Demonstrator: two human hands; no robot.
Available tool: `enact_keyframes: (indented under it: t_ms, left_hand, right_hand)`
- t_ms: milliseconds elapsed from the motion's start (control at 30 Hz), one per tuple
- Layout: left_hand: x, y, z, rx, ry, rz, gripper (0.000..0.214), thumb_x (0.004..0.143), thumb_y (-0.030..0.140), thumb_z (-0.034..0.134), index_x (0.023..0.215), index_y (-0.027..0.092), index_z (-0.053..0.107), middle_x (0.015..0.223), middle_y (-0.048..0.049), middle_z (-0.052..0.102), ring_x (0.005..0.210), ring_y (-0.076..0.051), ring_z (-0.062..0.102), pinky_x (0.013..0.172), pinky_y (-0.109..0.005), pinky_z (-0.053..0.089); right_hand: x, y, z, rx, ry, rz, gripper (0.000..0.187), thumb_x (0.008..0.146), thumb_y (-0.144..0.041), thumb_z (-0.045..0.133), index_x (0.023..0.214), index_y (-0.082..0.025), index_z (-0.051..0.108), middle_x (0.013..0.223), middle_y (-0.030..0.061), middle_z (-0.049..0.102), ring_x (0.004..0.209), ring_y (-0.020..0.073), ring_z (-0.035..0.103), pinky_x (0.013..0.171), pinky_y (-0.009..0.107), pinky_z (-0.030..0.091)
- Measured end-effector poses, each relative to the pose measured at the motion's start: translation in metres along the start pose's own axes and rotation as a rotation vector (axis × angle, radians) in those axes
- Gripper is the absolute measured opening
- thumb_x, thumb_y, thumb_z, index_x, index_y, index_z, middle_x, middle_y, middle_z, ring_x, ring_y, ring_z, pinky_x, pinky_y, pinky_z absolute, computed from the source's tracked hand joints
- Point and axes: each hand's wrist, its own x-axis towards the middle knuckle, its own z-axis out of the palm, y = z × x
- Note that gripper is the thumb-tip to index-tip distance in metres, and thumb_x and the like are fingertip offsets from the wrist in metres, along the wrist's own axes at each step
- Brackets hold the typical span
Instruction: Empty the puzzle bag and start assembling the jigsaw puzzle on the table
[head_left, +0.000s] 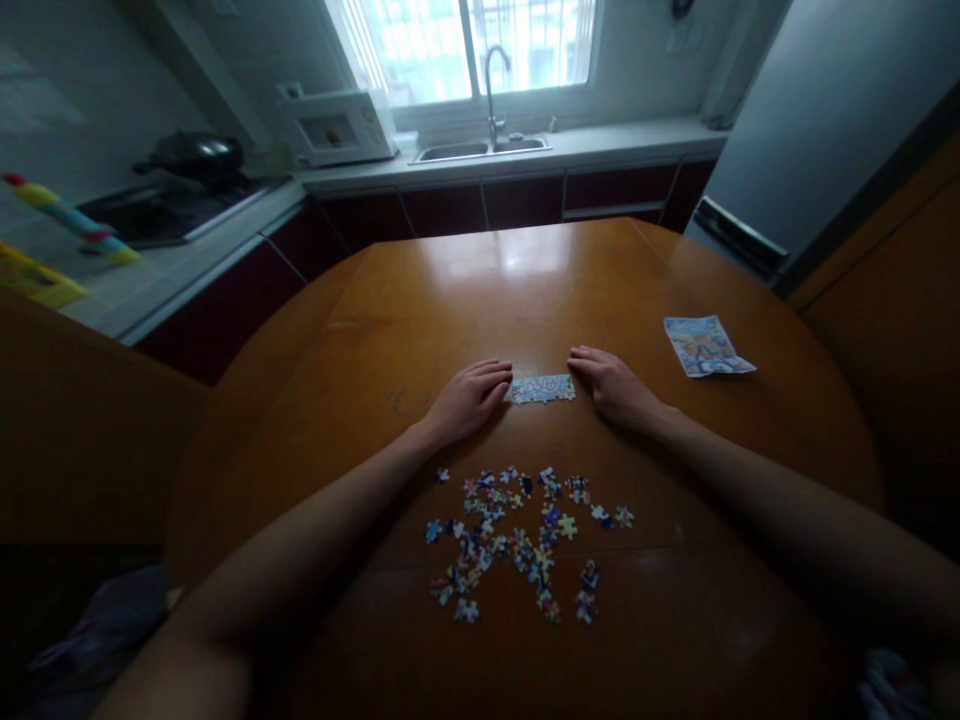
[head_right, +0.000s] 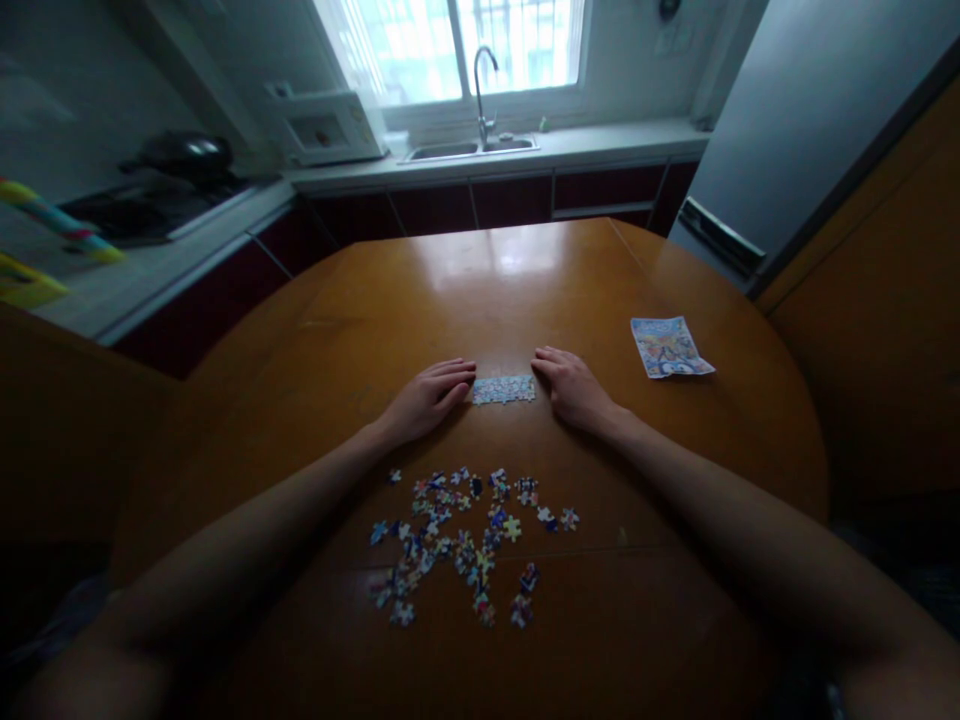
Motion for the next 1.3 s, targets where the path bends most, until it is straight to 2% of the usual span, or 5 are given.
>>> enact_keyframes:
  t_ms: [233,500,633,1033,1300]
  left_hand:
    - [0.0000,0.0004,-0.0006,0.001,0.003,0.009,0.037,0.105,0.037,0.045,0.128,0.022,0.069,0.139,-0.0061,0.064,0.138,-0.023,0.053,0.118,-0.051,0.044]
    - [-0.0001,-0.0012,0.0007,0.004,0.004,0.006,0.035,0.104,0.036,0.046,0.128,0.021,0.068,0.139,-0.0060,0.064,0.138,-0.023,0.053,0.118,-0.050,0.044]
    - [-0.0002,-0.0013,0.0006,0.012,0.003,0.006,0.035,0.104,0.036,0.047,0.127,0.021,0.068,0.139,-0.0059,0.064,0.138,-0.023,0.053,0.118,-0.051,0.044]
    - [-0.0006,-0.0008,-0.0002,0.018,-0.001,0.021,0.033,0.101,0.035,0.053,0.128,0.022,0.068,0.140,-0.0065,0.064,0.137,-0.024,0.053,0.117,-0.051,0.045]
    - [-0.0014,-0.0003,-0.0004,0.029,-0.005,0.034,0.030,0.102,0.035,0.052,0.123,0.023,0.070,0.140,-0.0064,0.064,0.136,-0.024,0.054,0.116,-0.051,0.045]
  right_hand:
    - [-0.0004,0.0025,0.0016,0.046,0.014,-0.005,0.057,0.084,0.001,0.048,0.134,-0.020,0.067,0.149,0.0104,0.058,0.143,0.0267,0.048,0.121,0.053,0.036]
    - [0.0002,0.0023,0.0019,0.033,0.013,0.007,0.052,0.087,-0.002,0.049,0.132,-0.018,0.068,0.148,0.0108,0.058,0.142,0.0265,0.048,0.121,0.051,0.036]
    - [-0.0002,0.0017,0.0014,0.006,0.014,0.000,0.051,0.087,-0.001,0.047,0.132,-0.014,0.067,0.147,0.0140,0.058,0.141,0.0273,0.049,0.120,0.051,0.037]
    - [0.0000,0.0021,0.0014,0.027,0.027,-0.010,0.050,0.088,-0.004,0.049,0.131,-0.018,0.068,0.146,0.0130,0.059,0.141,0.0286,0.050,0.119,0.053,0.038]
    - [0.0000,0.0014,0.0014,-0.020,0.020,-0.017,0.049,0.088,-0.004,0.048,0.132,-0.014,0.068,0.147,0.0148,0.059,0.141,0.0278,0.050,0.120,0.051,0.039]
